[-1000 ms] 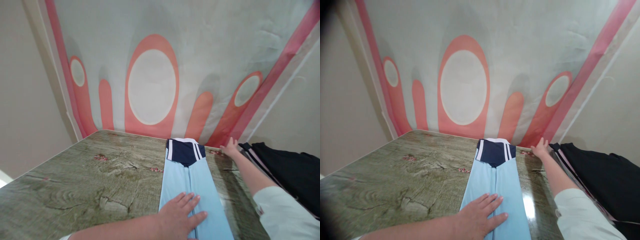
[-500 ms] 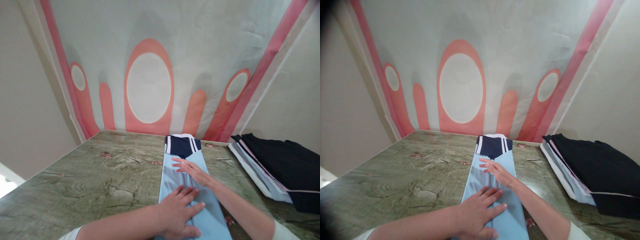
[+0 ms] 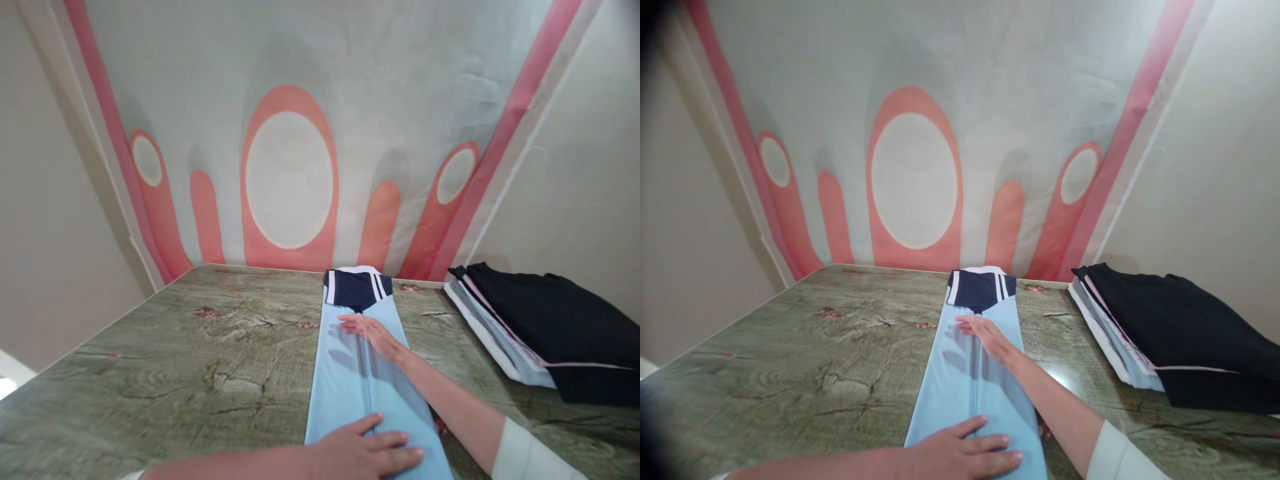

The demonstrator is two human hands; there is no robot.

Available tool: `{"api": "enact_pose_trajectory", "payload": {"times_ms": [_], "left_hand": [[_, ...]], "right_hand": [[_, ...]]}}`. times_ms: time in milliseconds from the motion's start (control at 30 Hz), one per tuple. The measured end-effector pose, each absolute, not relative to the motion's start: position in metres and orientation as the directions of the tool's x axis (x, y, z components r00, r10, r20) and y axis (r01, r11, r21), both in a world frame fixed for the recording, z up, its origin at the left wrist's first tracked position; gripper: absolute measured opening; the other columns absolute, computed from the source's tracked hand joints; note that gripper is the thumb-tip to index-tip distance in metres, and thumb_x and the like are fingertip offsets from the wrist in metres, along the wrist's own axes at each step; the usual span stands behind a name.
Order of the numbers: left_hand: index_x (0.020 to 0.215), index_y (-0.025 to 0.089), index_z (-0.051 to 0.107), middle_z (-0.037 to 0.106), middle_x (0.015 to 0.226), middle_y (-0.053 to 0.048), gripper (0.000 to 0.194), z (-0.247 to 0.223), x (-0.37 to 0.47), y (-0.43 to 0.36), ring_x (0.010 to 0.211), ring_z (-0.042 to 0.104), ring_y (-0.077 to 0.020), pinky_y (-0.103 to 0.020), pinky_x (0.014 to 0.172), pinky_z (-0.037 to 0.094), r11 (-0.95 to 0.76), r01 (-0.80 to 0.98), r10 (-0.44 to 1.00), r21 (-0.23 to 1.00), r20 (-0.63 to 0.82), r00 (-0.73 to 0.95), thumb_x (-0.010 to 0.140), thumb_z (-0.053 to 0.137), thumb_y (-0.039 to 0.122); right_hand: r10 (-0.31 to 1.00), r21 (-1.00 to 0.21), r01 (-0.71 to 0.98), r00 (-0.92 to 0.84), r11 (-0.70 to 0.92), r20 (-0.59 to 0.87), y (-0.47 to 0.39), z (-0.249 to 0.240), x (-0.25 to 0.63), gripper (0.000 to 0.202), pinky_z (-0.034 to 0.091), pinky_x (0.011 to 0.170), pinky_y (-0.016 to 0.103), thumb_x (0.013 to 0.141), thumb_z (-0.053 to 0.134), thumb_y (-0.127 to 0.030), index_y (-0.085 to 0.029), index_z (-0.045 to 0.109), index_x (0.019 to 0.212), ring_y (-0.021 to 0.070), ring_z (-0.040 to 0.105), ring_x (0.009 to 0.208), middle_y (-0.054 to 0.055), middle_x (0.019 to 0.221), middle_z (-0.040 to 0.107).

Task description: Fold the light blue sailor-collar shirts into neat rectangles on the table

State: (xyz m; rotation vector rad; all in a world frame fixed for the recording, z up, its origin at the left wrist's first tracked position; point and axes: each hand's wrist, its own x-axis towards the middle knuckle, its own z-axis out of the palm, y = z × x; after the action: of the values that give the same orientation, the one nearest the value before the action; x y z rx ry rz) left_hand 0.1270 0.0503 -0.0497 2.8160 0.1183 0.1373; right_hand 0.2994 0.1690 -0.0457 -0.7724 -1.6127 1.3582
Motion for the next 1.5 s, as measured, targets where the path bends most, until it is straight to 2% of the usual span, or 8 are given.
{"api": "enact_pose_trajectory", "payload": {"times_ms": [200,300,400,567,700,933,1267,1500], "left_hand": [[0.14,0.025,0.028,0.026,0.145,-0.001,0.049,0.008,0.112,0.076,0.134,0.022,-0.0187,-0.036,0.112,0.013,-0.896,0.077,0.091,0.437,0.011,0.996,0.092,0.036,0.036],[0.137,0.017,0.032,0.029,0.145,-0.006,0.049,0.023,0.1,0.098,0.135,0.019,-0.0176,-0.032,0.11,0.018,-0.878,0.176,0.209,0.446,0.024,0.978,0.092,0.035,0.035],[0.136,0.019,0.034,0.029,0.145,-0.006,0.046,0.027,0.081,0.119,0.134,0.02,-0.0179,-0.034,0.109,0.021,-0.876,0.306,0.34,0.374,0.027,0.94,0.091,0.038,0.028],[0.125,0.022,0.045,0.038,0.139,-0.008,0.043,0.026,0.046,0.138,0.128,0.035,-0.021,-0.038,0.107,0.026,-0.914,0.359,0.367,0.19,0.004,0.93,0.082,0.049,0.015],[0.129,0.023,0.04,0.041,0.138,-0.009,0.059,0.023,0.031,0.139,0.127,0.037,-0.0222,-0.041,0.107,0.025,-0.916,0.395,0.392,0.064,-0.053,0.918,0.073,0.05,0.003],[0.137,0.026,0.025,0.032,0.143,-0.009,0.081,0.026,0.043,0.107,0.128,0.033,-0.0257,-0.045,0.107,0.019,-0.945,0.28,0.256,0.167,-0.153,0.955,0.065,0.059,0.012],[0.138,0.023,0.028,0.03,0.144,-0.007,0.069,0.032,0.098,0.115,0.132,0.028,-0.0207,-0.042,0.11,0.012,-0.955,0.027,0.004,0.296,-0.078,0.997,0.073,0.049,0.01],[0.135,0.023,0.036,0.034,0.142,-0.008,0.071,0.023,0.122,0.118,0.128,0.033,-0.0262,-0.046,0.109,0.012,-0.882,-0.115,-0.158,0.457,-0.058,0.986,0.066,0.053,0.019]], "right_hand": [[0.928,-0.977,-0.014,-0.311,0.213,0.207,0.198,-0.051,0.306,0.06,0.038,0.098,0.042,0.084,0.034,-0.063,-0.016,0.062,0.109,0.0222,0.055,0.108,0.011,0.118,0.06],[0.936,-0.98,-0.038,-0.292,0.194,0.197,0.207,-0.049,0.307,0.061,0.037,0.099,0.042,0.083,0.036,-0.063,-0.015,0.064,0.106,0.0227,0.055,0.108,0.012,0.117,0.061],[0.919,-0.987,-0.087,-0.362,0.135,0.158,0.21,-0.043,0.307,0.062,0.033,0.102,0.042,0.084,0.034,-0.064,-0.015,0.063,0.108,0.0229,0.052,0.113,0.012,0.119,0.059],[0.805,-0.995,-0.076,-0.585,0.07,0.102,0.203,-0.035,0.299,0.065,0.028,0.104,0.044,0.085,0.031,-0.064,-0.015,0.059,0.116,0.0243,0.048,0.117,0.013,0.125,0.055],[0.765,-0.991,-0.123,-0.633,0.052,0.119,0.2,-0.038,0.291,0.067,0.026,0.105,0.044,0.083,0.032,-0.065,-0.014,0.059,0.117,0.0247,0.048,0.117,0.012,0.125,0.055],[0.789,-0.97,-0.242,-0.595,0.005,0.152,0.204,-0.045,0.293,0.075,0.03,0.102,0.045,0.081,0.026,-0.07,-0.012,0.061,0.113,0.0255,0.051,0.113,0.015,0.12,0.058],[0.808,-0.958,-0.278,-0.58,-0.074,0.106,0.204,-0.041,0.293,0.074,0.031,0.101,0.044,0.081,0.027,-0.07,-0.011,0.064,0.106,0.0248,0.054,0.109,0.016,0.117,0.06],[0.787,-0.956,-0.287,-0.602,-0.058,0.133,0.205,-0.043,0.294,0.078,0.032,0.101,0.043,0.081,0.023,-0.071,-0.01,0.062,0.11,0.0243,0.053,0.111,0.016,0.118,0.059]]}}
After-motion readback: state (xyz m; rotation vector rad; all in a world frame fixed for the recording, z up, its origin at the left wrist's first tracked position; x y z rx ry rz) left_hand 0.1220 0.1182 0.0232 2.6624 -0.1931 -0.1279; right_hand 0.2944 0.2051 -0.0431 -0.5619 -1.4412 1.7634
